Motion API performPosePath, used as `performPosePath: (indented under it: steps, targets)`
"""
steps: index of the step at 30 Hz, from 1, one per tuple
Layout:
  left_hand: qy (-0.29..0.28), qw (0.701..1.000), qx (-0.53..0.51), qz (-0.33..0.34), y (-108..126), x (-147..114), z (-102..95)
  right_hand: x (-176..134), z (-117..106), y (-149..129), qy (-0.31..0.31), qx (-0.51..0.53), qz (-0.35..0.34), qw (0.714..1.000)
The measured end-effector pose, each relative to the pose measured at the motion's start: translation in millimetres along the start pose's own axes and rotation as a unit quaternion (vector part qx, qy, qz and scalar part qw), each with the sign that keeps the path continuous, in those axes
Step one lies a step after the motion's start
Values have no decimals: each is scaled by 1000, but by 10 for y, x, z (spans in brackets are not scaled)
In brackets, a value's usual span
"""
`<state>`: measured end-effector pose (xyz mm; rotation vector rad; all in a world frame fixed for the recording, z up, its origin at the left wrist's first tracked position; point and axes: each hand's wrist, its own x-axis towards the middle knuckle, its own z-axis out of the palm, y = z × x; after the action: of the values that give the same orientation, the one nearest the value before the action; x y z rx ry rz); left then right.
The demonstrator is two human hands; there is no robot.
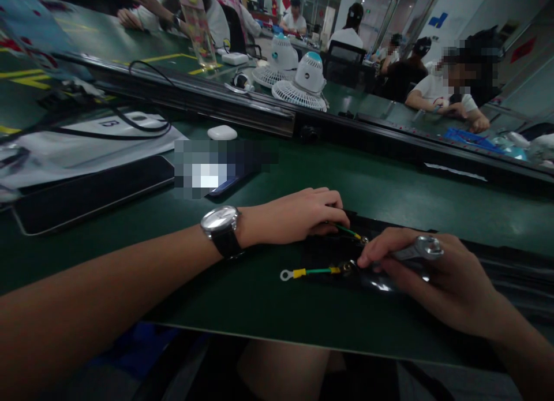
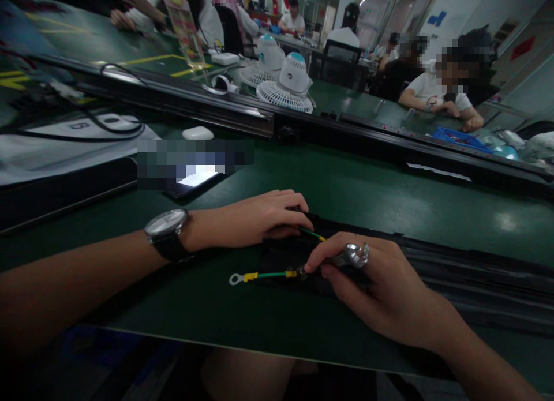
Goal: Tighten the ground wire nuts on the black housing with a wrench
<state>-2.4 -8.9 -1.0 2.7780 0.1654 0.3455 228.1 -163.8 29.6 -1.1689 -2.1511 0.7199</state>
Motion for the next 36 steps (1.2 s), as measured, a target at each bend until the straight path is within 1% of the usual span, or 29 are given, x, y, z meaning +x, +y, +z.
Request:
performPosePath:
  steps: [3, 8, 12, 19, 23, 25, 28, 31, 36]
  targets:
    - [-3, 1000, -1, 0, 3, 4, -2, -23, -17, 11, 10, 23, -4, 1000]
    - [2, 1000, -2, 1, -3, 8, 1, -38, -13, 5, 53, 35, 13, 998]
    - [4, 1000, -6, 3, -15, 5, 7, -49, -4, -4, 59, 25, 25, 998]
    - [1, 1000, -5, 2, 6, 9, 5, -48, 17, 26, 54, 14, 30, 998]
    - [13, 1000, -12, 5, 20, 14, 2, -35, 10, 19, 39, 7, 32, 999]
    - [17, 1000, -14, 7, 19, 14, 3, -27, -10, 11, 23, 12, 24, 999]
    - [8, 1000, -10, 5, 16, 11, 1, -14, -43, -1, 0, 36, -6, 999]
    - [1, 1000, -2, 2, 19, 11, -3, -11, -54, -4, 17, 60, -20, 998]
    - [-1, 1000, 6, 3, 24, 14, -2, -49, -41, 26, 42, 44, 26, 998]
